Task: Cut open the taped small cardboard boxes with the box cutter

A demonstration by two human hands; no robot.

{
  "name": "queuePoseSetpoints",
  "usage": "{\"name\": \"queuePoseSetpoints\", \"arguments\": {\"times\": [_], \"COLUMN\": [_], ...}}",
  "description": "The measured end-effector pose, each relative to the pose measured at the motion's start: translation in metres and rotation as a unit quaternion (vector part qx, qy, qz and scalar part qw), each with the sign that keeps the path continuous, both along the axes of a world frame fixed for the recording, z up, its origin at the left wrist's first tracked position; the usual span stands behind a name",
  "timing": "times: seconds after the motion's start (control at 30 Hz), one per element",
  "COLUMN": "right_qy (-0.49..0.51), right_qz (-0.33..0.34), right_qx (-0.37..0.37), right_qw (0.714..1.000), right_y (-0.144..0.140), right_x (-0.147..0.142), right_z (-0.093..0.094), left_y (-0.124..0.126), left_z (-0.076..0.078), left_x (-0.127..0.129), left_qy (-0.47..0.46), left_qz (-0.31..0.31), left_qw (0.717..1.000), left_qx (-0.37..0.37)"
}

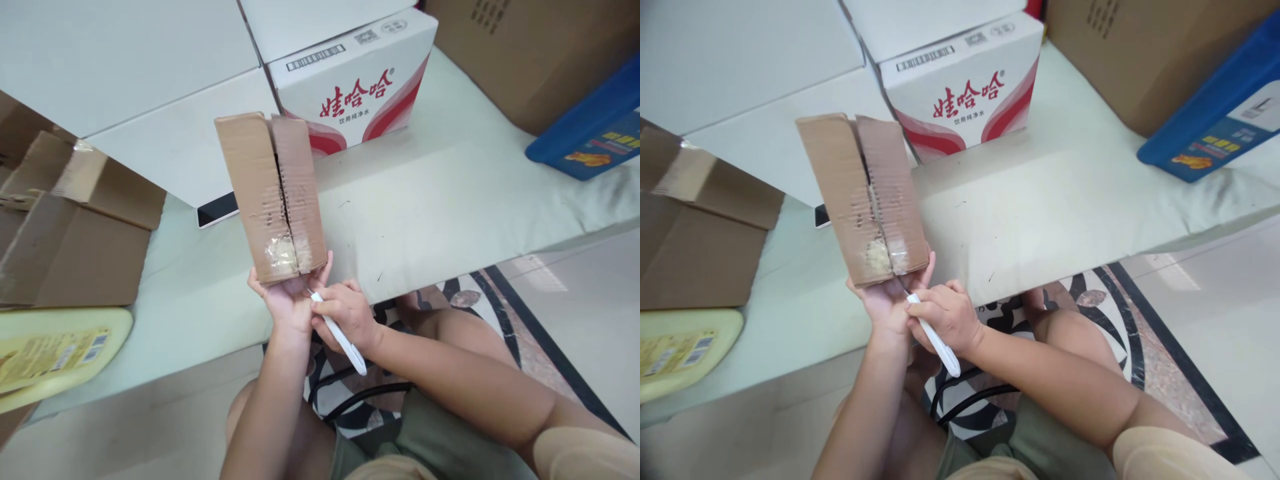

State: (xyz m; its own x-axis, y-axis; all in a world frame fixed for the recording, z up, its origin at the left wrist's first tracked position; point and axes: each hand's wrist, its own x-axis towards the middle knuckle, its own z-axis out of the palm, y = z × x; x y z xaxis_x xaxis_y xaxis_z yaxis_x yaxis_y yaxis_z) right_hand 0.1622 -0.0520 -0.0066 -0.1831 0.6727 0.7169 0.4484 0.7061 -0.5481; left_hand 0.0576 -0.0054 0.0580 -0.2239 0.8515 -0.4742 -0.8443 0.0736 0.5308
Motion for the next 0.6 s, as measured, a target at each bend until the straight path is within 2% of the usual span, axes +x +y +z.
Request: {"name": "queuePoseSetpoints", "arguments": {"times": [0.13, 0.2, 0.27, 0.37, 0.43, 0.5, 0.6], "right_qy": [0.039, 0.026, -0.037, -0.161, -0.213, -0.238, -0.237], "right_qz": [0.059, 0.026, -0.059, -0.145, -0.150, -0.144, -0.132], "right_qx": [0.055, 0.058, -0.004, -0.162, -0.244, -0.295, -0.318], "right_qw": [0.996, 0.998, 0.998, 0.963, 0.934, 0.914, 0.908], "right_y": [0.012, 0.021, 0.032, 0.047, 0.054, 0.058, 0.059], "right_x": [0.020, 0.033, 0.046, 0.062, 0.068, 0.071, 0.073], "right_z": [0.001, 0.000, -0.002, -0.003, -0.004, -0.004, -0.004], "left_y": [0.002, 0.004, 0.007, 0.008, 0.007, 0.005, 0.003], "left_z": [0.002, 0.002, 0.002, 0.001, 0.000, -0.001, -0.005], "left_x": [-0.004, -0.010, -0.018, -0.031, -0.037, -0.042, -0.046], "left_qy": [0.012, 0.029, 0.058, 0.107, 0.130, 0.147, 0.160], "left_qz": [-0.030, -0.030, -0.026, -0.022, -0.033, -0.047, -0.070], "left_qw": [0.998, 0.997, 0.996, 0.992, 0.989, 0.987, 0.984], "left_qx": [0.050, 0.064, 0.070, 0.067, 0.059, 0.046, 0.030]}}
